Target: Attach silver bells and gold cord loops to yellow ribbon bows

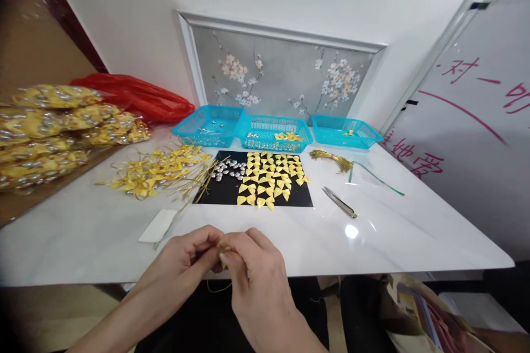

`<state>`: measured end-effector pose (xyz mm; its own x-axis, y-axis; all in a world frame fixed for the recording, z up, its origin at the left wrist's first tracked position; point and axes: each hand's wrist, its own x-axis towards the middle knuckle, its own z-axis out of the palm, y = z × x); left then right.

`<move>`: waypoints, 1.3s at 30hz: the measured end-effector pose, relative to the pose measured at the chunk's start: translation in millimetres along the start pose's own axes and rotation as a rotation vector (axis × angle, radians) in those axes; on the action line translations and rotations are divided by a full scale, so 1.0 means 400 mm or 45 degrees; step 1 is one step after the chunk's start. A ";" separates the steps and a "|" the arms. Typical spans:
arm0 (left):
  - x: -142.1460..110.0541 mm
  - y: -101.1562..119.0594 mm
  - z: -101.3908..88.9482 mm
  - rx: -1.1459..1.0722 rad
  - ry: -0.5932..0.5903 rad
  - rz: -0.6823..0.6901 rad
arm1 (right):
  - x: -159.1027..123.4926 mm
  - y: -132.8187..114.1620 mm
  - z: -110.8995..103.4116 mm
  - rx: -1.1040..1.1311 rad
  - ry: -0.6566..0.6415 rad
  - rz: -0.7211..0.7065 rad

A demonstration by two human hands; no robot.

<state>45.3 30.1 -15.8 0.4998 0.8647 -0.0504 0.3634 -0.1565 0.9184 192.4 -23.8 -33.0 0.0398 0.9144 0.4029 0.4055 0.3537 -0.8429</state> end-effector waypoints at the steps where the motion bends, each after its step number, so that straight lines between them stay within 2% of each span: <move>1: -0.001 0.000 -0.001 0.028 0.010 0.010 | -0.002 0.000 0.001 0.002 0.005 -0.001; 3: -0.001 0.001 -0.001 0.031 0.017 0.024 | -0.005 -0.001 0.001 -0.003 0.066 -0.018; 6: 0.001 0.005 -0.002 -0.087 -0.023 0.002 | -0.005 -0.005 -0.006 0.092 0.254 -0.039; 8: 0.002 0.007 -0.004 -0.206 -0.051 -0.022 | 0.001 -0.010 -0.018 0.381 0.335 0.054; 11: 0.002 0.006 -0.012 -0.322 -0.056 -0.030 | 0.016 -0.010 -0.040 0.959 0.351 0.283; 14: 0.001 0.003 -0.022 -0.349 -0.087 -0.035 | 0.029 0.001 -0.053 1.191 0.395 0.372; 18: -0.002 0.006 -0.030 -0.326 -0.105 -0.065 | 0.036 0.022 -0.048 1.211 0.418 0.380; 26: -0.013 0.008 -0.038 -0.383 0.003 -0.192 | 0.029 0.042 -0.051 1.190 0.416 0.410; 29: -0.013 0.010 -0.041 -0.281 0.053 -0.119 | 0.027 0.046 -0.057 1.180 0.423 0.403; 33: -0.017 0.017 -0.031 -0.074 0.002 0.011 | 0.032 0.045 -0.059 1.181 0.456 0.366; 39: -0.021 0.034 -0.005 0.089 0.126 -0.110 | 0.045 0.023 -0.062 1.169 0.480 0.292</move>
<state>44.5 21.6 -2.2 0.3858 0.9185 -0.0861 0.4575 -0.1094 0.8825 219.3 -9.0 -24.7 0.3776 0.9138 0.1496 -0.4992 0.3370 -0.7983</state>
